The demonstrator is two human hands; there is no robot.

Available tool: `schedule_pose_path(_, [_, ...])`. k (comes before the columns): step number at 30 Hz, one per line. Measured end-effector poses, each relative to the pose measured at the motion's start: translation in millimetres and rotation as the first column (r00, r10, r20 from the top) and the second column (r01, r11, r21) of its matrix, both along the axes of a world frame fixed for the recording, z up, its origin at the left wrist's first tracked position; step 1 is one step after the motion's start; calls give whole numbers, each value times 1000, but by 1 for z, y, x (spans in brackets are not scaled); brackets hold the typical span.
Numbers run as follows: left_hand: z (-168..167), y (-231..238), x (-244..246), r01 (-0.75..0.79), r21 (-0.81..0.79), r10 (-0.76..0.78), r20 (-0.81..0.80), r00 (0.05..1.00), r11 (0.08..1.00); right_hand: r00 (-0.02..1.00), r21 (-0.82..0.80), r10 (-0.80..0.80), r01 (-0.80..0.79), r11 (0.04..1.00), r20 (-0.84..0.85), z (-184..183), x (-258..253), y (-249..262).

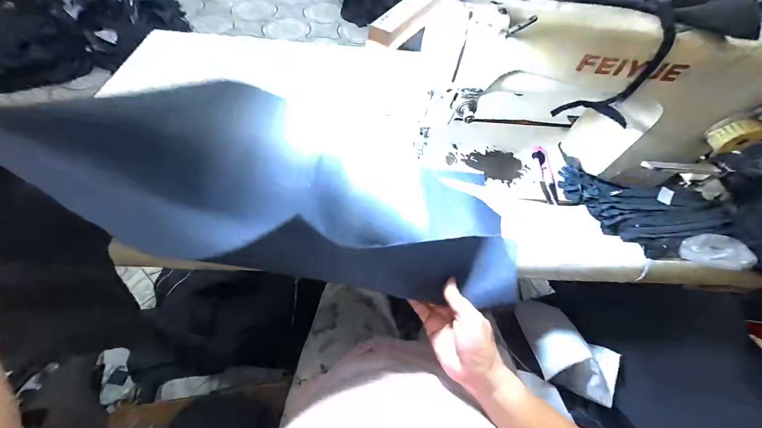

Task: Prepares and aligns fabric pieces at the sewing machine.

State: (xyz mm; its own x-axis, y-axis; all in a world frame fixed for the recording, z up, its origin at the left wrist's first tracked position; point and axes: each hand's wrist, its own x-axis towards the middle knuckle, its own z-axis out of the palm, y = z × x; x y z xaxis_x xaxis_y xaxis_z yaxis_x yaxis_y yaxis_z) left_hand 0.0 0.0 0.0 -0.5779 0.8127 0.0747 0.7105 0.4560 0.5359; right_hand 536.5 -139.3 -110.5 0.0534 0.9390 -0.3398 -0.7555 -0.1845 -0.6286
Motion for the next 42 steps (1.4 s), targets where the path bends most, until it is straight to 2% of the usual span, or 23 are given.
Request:
schedule_pose_path(1, [1,22,0,-64,-253,24,-161,987,965,999,1,23,-23,1000,-23,-9,-3,-2])
schedule_pose_path(2, [-7,38,-2,-52,-340,-62,-314,947,939,999,-1,37,-37,999,-39,-14,-5,-2])
schedule_pose_path(3, [-25,44,-28,249,-201,-316,-479,819,948,998,-10,45,-45,999,-51,-17,-7,-2])
schedule_pose_path(4, [-21,56,-11,323,-127,-345,-439,830,938,997,-22,49,-50,998,-61,-18,-9,0])
schedule_pose_path(6, [5,61,92,457,32,-422,-329,845,889,995,-40,71,-74,996,-74,-19,-11,2])
schedule_pose_path(7, [9,56,151,595,107,-541,-312,781,797,995,-58,80,-84,995,-64,-18,-12,2])
schedule_pose_path(8, [-1,55,201,733,173,-653,-354,670,658,996,-67,85,-88,994,-39,-18,-11,2])
schedule_pose_path(10, [-36,56,279,887,211,-793,-398,462,411,996,25,93,-93,995,17,-24,-2,-2])
schedule_pose_path(11, [-54,58,304,930,165,-835,-410,368,329,993,124,103,-110,986,64,-28,7,-4])
schedule_pose_path(12, [-66,59,321,945,110,-880,-345,326,307,986,213,98,-126,969,136,-30,18,-6])
schedule_pose_path(14, [-84,66,336,956,29,-932,-219,290,290,945,310,37,-144,940,326,-24,42,-6])
schedule_pose_path(15, [-88,70,337,960,36,-936,-213,278,277,913,318,-8,-134,939,409,-18,53,-5])
schedule_pose_path(18, [-94,72,335,978,88,-932,-296,208,190,824,192,-43,-81,978,565,5,72,8])
schedule_pose_path(20, [-96,71,334,978,103,-919,-336,206,182,700,107,-11,-94,990,714,12,74,24])
schedule_pose_path(22, [-97,70,333,971,122,-901,-365,235,204,543,120,-32,-128,984,839,11,75,35])
schedule_pose_path(24, [-92,67,333,970,113,-867,-434,243,215,450,181,-90,-165,970,889,13,74,37])
schedule_pose_path(28, [-64,84,337,990,127,-754,-645,124,54,258,197,-144,-189,962,955,24,78,43])
schedule_pose_path(30, [-58,101,346,993,117,-753,-655,63,-18,167,152,-120,-195,969,979,29,81,51])
schedule_pose_path(32, [-76,120,355,992,105,-825,-565,3,-69,85,107,-91,-203,973,992,38,88,65])
schedule_pose_path(34, [-95,128,363,992,109,-876,-482,-8,-69,54,105,-96,-210,972,994,47,97,88])
schedule_pose_path(36, [-96,117,368,994,101,-883,-469,3,-51,46,103,-96,-215,971,994,55,103,115])
schedule_pose_path(38, [-97,96,371,994,110,-900,-436,21,-30,23,28,-23,-232,972,999,62,105,143])
schedule_pose_path(42, [-103,64,363,983,147,-924,-349,156,110,-261,-169,73,-366,915,963,75,103,169])
